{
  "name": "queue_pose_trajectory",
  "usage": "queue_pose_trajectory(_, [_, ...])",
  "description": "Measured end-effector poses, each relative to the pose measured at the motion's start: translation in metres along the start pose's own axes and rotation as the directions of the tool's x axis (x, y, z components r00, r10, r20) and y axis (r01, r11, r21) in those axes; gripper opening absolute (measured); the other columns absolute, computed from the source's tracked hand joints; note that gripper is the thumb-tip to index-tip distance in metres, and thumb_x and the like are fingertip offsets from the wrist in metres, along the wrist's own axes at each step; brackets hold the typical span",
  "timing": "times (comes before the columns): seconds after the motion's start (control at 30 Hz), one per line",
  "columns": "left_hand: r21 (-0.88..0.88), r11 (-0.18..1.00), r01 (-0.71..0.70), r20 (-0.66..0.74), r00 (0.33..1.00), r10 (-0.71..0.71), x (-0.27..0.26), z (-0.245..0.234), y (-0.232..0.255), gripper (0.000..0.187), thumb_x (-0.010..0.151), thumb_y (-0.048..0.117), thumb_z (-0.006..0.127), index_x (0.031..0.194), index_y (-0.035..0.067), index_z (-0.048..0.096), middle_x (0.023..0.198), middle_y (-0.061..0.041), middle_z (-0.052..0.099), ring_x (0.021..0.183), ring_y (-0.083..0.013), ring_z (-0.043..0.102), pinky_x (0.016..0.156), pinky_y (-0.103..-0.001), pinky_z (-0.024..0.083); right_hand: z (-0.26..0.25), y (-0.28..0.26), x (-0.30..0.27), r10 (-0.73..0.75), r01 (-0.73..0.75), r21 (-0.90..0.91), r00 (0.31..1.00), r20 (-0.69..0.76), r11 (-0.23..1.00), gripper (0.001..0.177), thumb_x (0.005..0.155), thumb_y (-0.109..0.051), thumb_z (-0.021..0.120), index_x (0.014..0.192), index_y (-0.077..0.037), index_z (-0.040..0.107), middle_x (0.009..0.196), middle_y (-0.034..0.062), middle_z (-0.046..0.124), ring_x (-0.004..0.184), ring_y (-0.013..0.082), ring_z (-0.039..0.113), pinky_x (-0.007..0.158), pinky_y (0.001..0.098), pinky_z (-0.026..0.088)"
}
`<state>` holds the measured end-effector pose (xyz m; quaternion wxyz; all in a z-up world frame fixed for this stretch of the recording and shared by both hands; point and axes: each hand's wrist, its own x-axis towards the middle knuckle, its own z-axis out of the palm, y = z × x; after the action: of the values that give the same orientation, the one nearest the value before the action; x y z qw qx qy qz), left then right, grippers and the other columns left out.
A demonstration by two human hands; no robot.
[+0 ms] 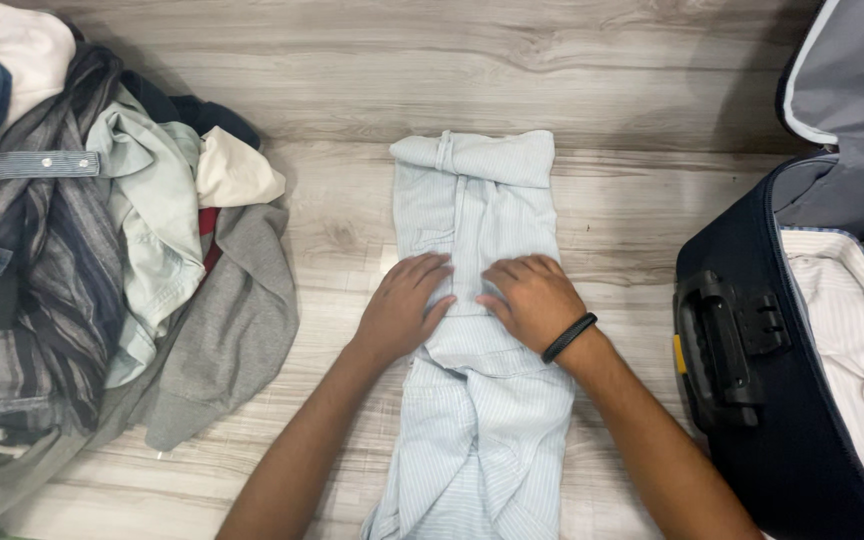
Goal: The person buttons a denim romper, folds a striped shirt, and folds a pair of black pants, placing the romper and shirt into a suitcase.
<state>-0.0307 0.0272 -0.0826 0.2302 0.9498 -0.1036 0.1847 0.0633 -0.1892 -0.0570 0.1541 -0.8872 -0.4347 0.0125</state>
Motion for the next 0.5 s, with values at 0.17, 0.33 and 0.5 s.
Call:
queue_pose_trajectory(0.17, [-0.020,0.997,0.079,-0.090,0.993,-0.081,-0.003,0.007,-0.001,0.039,0.091,0.027,0.074,0.121,0.003,0.069,0.136,-0.014,0.062,0.134,-0.0334,0.052,0.113,-0.047,0.040,-0.036,-0.032,-0.013,-0.121,0.079,0.120,0.907,0.404,0.990,0.064,0.071,-0.042,0.084,0.127,-0.013,0.068,0.112,0.0117,0.071,0.103,0.0302,0.066,0.090,0.0428,0.054])
queue_pose_trajectory(0.33, [-0.064,0.997,-0.034,-0.198,0.980,0.020,-0.011,-0.001,-0.001,0.035,0.089,0.031,0.076,0.112,0.004,0.069,0.122,-0.011,0.066,0.123,-0.0310,0.058,0.106,-0.047,0.044,-0.034,-0.029,-0.014,-0.142,0.130,0.084,0.978,0.152,0.988,0.013,0.091,-0.021,0.069,0.098,-0.010,0.074,0.091,0.0089,0.075,0.084,0.0279,0.071,0.078,0.0407,0.057])
queue_pose_trajectory(0.5, [-0.320,0.947,-0.033,-0.069,0.998,0.011,-0.019,-0.006,-0.009,0.041,0.091,0.043,0.074,0.110,0.007,0.069,0.113,-0.008,0.067,0.112,-0.0262,0.062,0.103,-0.041,0.045,-0.059,-0.022,-0.019,0.067,-0.063,0.248,0.998,-0.008,0.967,0.019,0.098,-0.020,0.064,0.106,-0.003,0.067,0.080,0.0135,0.073,0.068,0.0262,0.070,0.065,0.0392,0.056])
